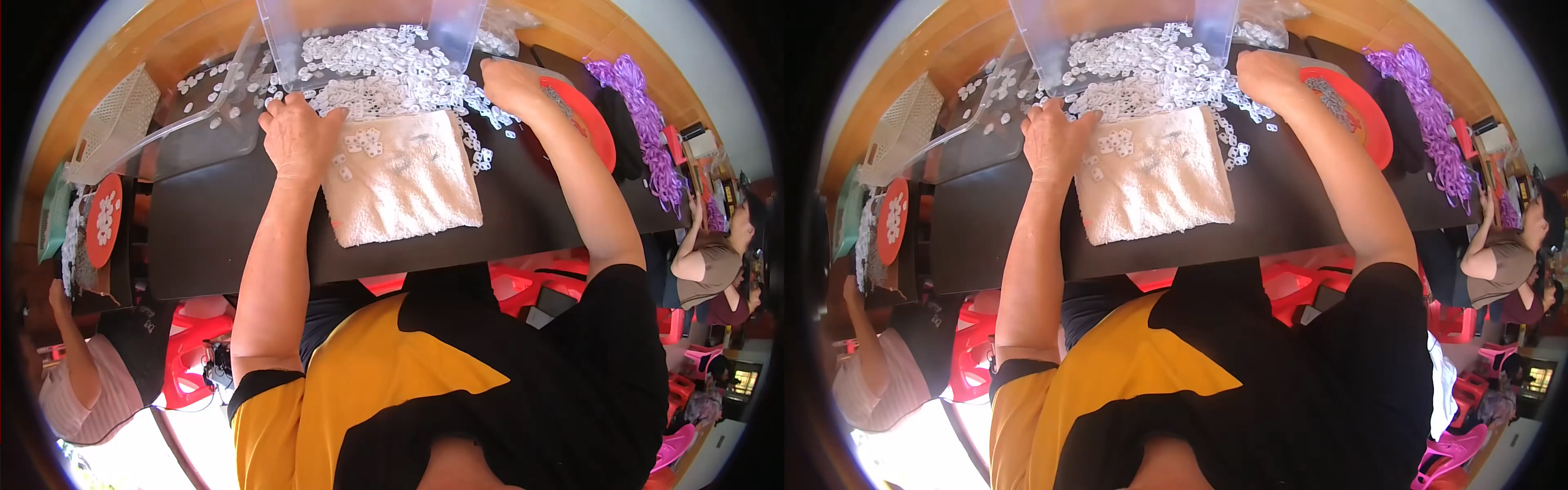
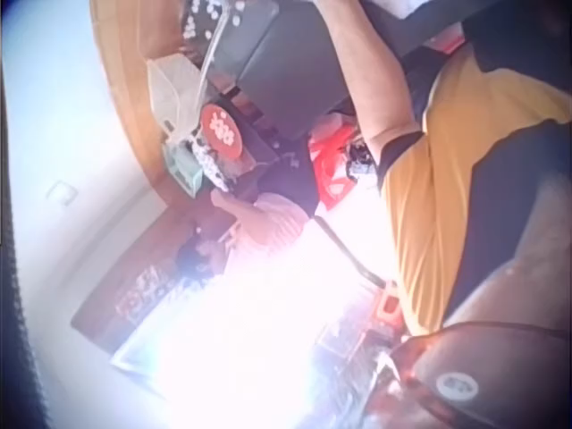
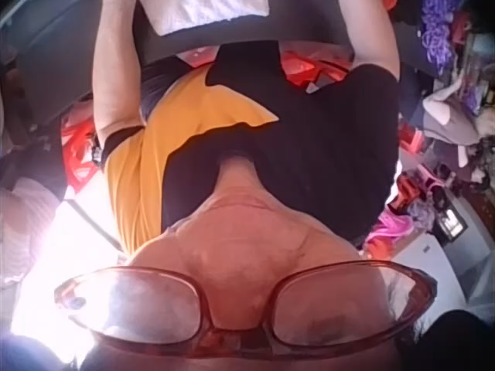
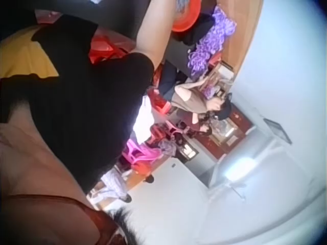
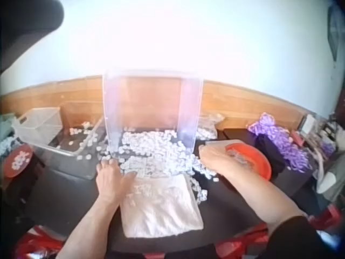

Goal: Assembling or inspecting small circular white plastic components on a towel at a workshop table.

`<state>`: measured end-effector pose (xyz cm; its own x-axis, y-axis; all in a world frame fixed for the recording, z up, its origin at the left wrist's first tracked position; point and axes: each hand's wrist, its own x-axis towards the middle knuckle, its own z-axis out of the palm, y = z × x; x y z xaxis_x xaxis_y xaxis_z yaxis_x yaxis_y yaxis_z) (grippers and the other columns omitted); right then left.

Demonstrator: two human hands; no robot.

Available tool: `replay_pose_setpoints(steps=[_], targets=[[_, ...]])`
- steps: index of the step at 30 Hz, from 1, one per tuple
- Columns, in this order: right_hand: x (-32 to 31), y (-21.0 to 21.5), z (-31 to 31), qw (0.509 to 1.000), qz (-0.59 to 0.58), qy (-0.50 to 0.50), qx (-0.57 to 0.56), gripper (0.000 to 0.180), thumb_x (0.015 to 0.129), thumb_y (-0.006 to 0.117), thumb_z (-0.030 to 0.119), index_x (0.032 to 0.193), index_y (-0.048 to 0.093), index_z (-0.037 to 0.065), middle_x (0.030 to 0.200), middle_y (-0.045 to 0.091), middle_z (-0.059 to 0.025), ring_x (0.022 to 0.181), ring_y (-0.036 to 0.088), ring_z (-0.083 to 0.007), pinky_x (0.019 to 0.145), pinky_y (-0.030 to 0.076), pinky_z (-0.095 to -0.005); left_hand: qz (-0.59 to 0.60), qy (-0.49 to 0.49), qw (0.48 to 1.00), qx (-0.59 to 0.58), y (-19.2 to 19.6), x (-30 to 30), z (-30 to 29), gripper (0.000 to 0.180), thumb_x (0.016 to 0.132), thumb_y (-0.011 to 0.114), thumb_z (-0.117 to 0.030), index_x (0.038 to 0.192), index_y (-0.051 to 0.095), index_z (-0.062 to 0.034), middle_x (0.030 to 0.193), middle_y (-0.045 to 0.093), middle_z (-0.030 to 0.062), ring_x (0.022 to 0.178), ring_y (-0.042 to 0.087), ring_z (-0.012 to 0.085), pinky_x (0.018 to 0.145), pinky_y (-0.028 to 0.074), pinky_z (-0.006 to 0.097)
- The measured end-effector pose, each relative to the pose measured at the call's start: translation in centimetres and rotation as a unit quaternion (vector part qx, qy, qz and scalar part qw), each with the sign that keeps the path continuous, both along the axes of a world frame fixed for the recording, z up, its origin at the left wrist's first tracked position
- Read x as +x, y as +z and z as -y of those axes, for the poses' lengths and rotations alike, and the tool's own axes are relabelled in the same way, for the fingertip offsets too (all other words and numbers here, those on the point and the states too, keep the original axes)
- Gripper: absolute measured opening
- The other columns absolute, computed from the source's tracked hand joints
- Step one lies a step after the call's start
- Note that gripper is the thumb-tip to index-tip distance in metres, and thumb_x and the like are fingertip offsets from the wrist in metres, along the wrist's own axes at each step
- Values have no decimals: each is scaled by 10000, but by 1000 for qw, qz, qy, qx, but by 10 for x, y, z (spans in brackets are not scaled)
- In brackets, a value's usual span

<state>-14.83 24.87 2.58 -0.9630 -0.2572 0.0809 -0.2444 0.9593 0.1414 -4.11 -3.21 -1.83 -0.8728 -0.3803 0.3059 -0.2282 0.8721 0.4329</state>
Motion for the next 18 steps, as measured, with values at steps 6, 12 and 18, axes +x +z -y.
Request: replay_pose_setpoints(steps=[6, 12, 18], targets=[[-2, -23, 15, 984, 71, 88, -137, 386, 822, 495, 75, 1172, 630, -14, 1099, 664, -261, 1048, 644, -390, 868, 506, -463, 29, -21, 998, 45, 0, 0, 0, 659, 715, 788, -432, 1123, 613, 55, 1209, 554, 216, 1152, 532, 374, 908, 502, 435], [25, 19, 7, 972, 179, 102, -109, 741, 695, 753, 102, 1374, 459, 43, 1186, 620, -252, 1092, 608, -382, 899, 493, -418, 40, -52, 998, -21, 8, -1, 9, 726, 705, 780, -471, 1174, 610, 56, 1170, 618, 234, 1102, 603, 365, 958, 464, 426], [20, 16, 4, 957, 262, 16, -124, 909, 642, 835, 131, 1415, 376, -2, 1071, 622, -217, 592, 629, -260, 447, 502, -361, 151, -106, 981, 54, 19, -26, 13, 681, 610, 822, -499, 934, 679, 82, 972, 684, 223, 946, 669, 336, 838, 532, 401]])
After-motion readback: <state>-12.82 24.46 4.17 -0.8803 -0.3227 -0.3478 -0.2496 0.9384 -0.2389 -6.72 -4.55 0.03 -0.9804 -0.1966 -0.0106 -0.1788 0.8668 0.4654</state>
